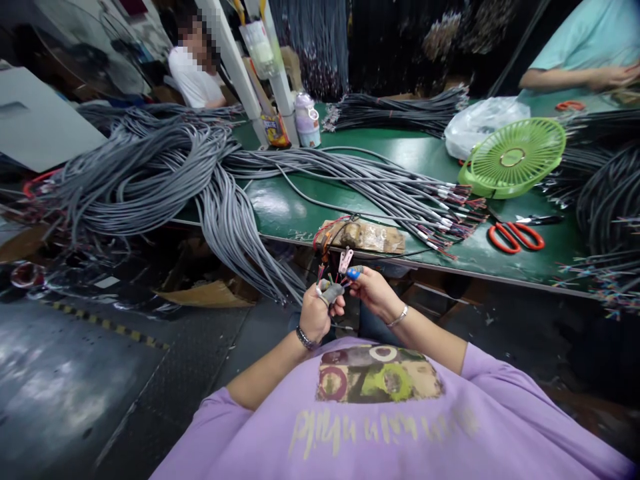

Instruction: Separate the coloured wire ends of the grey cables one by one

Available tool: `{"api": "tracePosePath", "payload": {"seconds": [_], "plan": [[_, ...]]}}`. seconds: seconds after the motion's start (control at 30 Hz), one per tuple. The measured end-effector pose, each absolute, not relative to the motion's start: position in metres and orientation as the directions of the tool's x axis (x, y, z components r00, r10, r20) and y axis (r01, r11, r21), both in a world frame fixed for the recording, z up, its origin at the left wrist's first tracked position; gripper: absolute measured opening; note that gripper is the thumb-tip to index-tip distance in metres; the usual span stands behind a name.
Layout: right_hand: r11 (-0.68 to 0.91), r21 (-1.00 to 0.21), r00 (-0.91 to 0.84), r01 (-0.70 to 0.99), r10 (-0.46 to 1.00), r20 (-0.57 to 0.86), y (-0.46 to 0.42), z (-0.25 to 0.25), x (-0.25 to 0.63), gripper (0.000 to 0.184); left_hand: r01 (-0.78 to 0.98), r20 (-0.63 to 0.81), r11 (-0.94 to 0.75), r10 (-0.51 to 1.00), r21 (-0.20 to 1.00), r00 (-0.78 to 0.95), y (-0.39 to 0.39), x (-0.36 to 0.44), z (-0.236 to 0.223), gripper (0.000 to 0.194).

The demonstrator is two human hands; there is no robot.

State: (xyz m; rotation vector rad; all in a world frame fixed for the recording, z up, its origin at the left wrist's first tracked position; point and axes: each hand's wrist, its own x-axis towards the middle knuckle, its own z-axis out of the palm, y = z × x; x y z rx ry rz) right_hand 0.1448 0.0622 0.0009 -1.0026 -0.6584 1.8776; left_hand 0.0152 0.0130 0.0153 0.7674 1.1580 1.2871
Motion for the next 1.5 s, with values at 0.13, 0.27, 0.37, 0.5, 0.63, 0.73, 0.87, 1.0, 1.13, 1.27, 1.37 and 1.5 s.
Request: {"api": "tracePosePath", "payload": {"seconds": [0.13, 0.27, 0.37, 0.5, 0.63, 0.73, 0.87, 1.0, 1.13, 1.27, 1.37, 1.5], "plan": [[-0.594, -0.631, -0.406, -0.498, 0.803, -0.436, 0.076, 0.008, 0.148, 0.033, -0.39, -0.238, 0.188, 0.967, 0.901, -0.085, 0.016, 0.015, 0.021, 0.024], [-0.592, -0.653, -0.487, -0.472, 0.793, -0.367, 0.088, 0.014, 0.142, 0.038, -0.408, -0.251, 0.209, 0.967, 0.889, -0.052, 0.02, 0.016, 0.025, 0.024], [-0.561, -0.66, -0.474, -0.5, 0.815, -0.333, 0.091, 0.01, 0.135, 0.036, -0.414, -0.251, 0.21, 0.967, 0.886, -0.045, 0.024, 0.018, 0.025, 0.024], [-0.528, -0.647, -0.438, -0.551, 0.842, -0.314, 0.092, 0.006, 0.129, 0.039, -0.412, -0.272, 0.231, 0.961, 0.882, -0.044, 0.028, 0.021, 0.02, 0.025], [-0.489, -0.664, -0.412, -0.566, 0.865, -0.286, 0.093, 0.005, 0.127, 0.042, -0.396, -0.292, 0.255, 0.956, 0.882, -0.033, 0.03, 0.023, 0.017, 0.024], [-0.522, -0.656, -0.46, -0.545, 0.84, -0.287, 0.091, 0.005, 0.129, 0.045, -0.387, -0.28, 0.249, 0.96, 0.888, -0.026, 0.029, 0.022, 0.017, 0.023], [-0.602, -0.605, -0.497, -0.522, 0.791, -0.358, 0.084, 0.003, 0.138, 0.043, -0.384, -0.259, 0.228, 0.965, 0.895, -0.031, 0.023, 0.019, 0.017, 0.024], [-0.606, -0.699, -0.512, -0.38, 0.767, -0.386, 0.071, 0.004, 0.149, 0.039, -0.352, -0.246, 0.213, 0.968, 0.911, -0.052, 0.014, 0.017, 0.014, 0.027], [-0.483, -0.848, -0.481, -0.219, 0.81, -0.337, 0.058, 0.01, 0.157, 0.037, -0.29, -0.215, 0.186, 0.974, 0.939, -0.073, 0.008, 0.016, 0.008, 0.029], [-0.358, -0.926, -0.455, -0.122, 0.849, -0.268, 0.053, 0.011, 0.158, 0.035, -0.233, -0.195, 0.181, 0.98, 0.955, -0.042, 0.006, 0.015, 0.002, 0.029], [-0.245, -0.967, -0.471, -0.069, 0.863, -0.184, 0.055, 0.008, 0.159, 0.032, -0.195, -0.204, 0.208, 0.978, 0.958, 0.039, 0.005, 0.011, 0.0, 0.029], [0.02, -0.998, -0.543, 0.062, 0.839, -0.017, 0.056, 0.008, 0.162, 0.02, -0.118, -0.297, 0.332, 0.924, 0.936, 0.239, 0.007, 0.004, 0.004, 0.029]]}}
